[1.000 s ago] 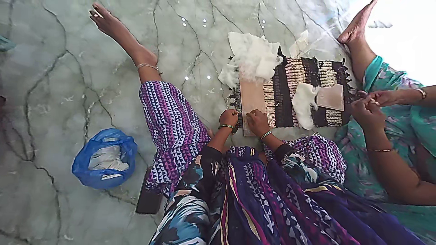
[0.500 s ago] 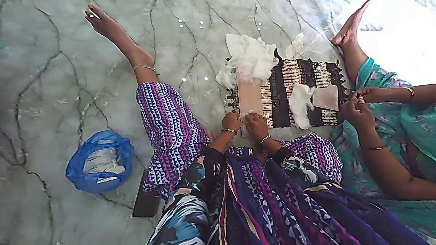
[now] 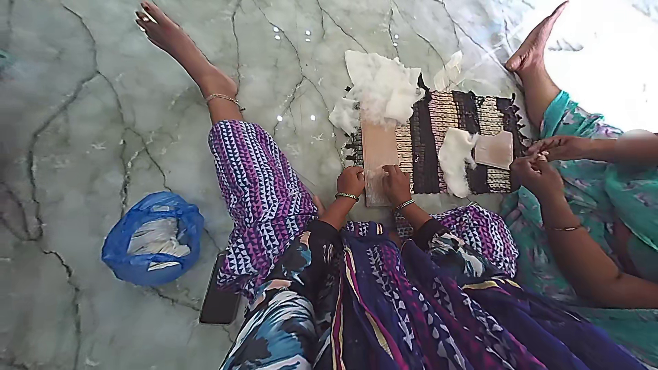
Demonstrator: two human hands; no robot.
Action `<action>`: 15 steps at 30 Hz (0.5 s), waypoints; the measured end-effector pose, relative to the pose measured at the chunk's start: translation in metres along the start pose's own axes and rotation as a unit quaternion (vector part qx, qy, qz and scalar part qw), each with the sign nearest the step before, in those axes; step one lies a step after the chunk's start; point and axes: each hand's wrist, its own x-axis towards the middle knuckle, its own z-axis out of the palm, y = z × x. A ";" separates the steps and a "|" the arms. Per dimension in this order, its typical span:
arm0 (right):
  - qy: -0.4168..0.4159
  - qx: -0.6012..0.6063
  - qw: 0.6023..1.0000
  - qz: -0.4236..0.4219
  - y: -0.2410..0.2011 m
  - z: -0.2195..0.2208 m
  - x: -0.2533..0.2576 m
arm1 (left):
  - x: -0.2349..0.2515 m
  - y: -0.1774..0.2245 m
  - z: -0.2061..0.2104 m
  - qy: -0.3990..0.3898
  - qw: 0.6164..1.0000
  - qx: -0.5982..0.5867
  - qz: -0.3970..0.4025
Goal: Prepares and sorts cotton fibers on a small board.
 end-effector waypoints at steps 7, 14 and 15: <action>-0.051 -0.014 0.998 -0.038 0.002 -0.013 0.024 | 0.012 -0.012 0.021 -0.088 0.968 -0.234 -0.014; 0.053 0.062 0.996 -0.038 0.009 -0.006 0.019 | 0.010 -0.007 0.017 -0.106 0.973 -0.199 -0.050; 0.056 0.056 0.995 -0.059 0.010 -0.004 0.017 | 0.010 -0.006 0.017 -0.106 0.973 -0.197 -0.053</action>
